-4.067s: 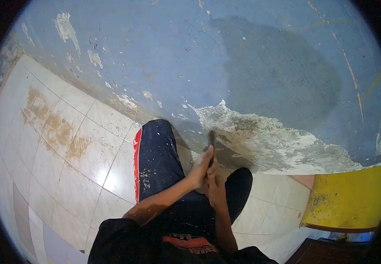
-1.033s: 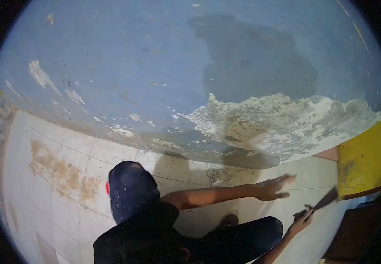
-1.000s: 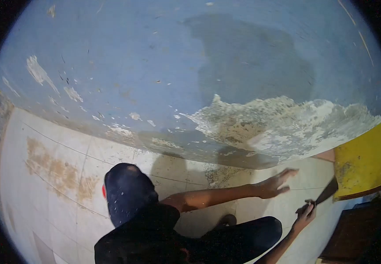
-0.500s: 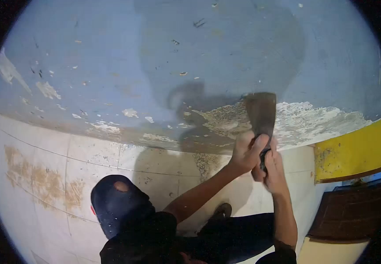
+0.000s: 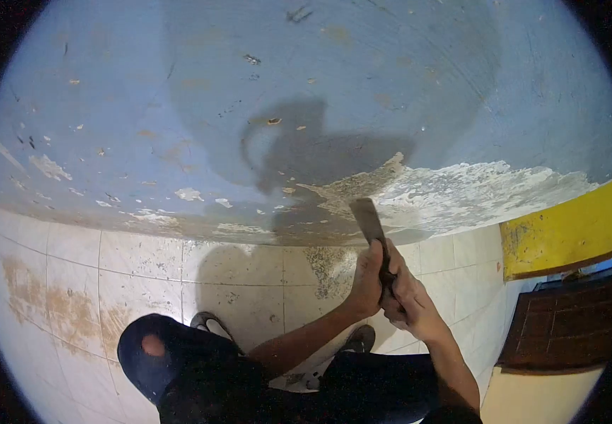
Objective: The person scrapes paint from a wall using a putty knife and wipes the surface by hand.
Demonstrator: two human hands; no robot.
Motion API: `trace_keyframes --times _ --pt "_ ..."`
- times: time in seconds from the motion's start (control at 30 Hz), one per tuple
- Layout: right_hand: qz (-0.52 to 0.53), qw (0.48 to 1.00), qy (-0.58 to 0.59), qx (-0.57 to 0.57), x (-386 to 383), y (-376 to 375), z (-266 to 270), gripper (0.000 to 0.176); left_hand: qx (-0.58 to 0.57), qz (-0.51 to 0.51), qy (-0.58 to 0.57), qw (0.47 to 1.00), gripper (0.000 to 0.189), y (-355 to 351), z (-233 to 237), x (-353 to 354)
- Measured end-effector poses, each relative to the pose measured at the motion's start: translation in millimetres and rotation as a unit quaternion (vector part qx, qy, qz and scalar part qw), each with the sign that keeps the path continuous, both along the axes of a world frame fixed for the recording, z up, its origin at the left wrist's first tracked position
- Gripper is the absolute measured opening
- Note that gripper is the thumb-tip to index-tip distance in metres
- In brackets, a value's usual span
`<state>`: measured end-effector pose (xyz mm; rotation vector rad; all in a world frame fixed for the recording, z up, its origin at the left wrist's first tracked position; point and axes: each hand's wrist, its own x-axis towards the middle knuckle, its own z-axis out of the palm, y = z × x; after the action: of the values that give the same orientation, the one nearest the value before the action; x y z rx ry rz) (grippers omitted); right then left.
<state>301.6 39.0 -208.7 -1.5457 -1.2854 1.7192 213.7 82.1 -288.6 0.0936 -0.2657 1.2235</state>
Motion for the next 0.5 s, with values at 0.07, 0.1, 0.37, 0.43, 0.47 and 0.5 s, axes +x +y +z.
trace_keyframes --times 0.07,0.1,0.37,0.43,0.47,0.5 --pt "-0.008 1.0 -0.011 0.005 3.8 0.2 -16.8 0.041 -0.053 0.039 0.038 0.997 0.048 -2.5 -3.4 3.8" --pt "-0.011 1.0 -0.011 0.005 5.6 0.8 -23.9 0.041 -0.076 0.046 0.075 0.993 0.047 -2.8 -6.0 3.4" --pt "-0.033 0.997 -0.075 -0.016 -8.9 10.5 -24.8 0.042 -0.13 0.099 0.175 0.971 0.047 4.8 5.8 -15.7" --pt "0.011 0.996 -0.076 0.046 -28.3 14.4 -8.9 0.04 -0.154 0.105 0.178 0.966 0.048 4.0 9.6 -24.0" --pt "0.054 0.99 -0.072 0.11 -38.9 19.5 -5.5 0.039 -0.126 0.177 0.206 0.954 0.048 9.0 17.7 -37.8" --pt "0.072 0.982 -0.074 0.159 -50.2 27.2 -8.4 0.038 -0.092 0.243 0.242 0.935 0.049 14.9 28.5 -54.7"
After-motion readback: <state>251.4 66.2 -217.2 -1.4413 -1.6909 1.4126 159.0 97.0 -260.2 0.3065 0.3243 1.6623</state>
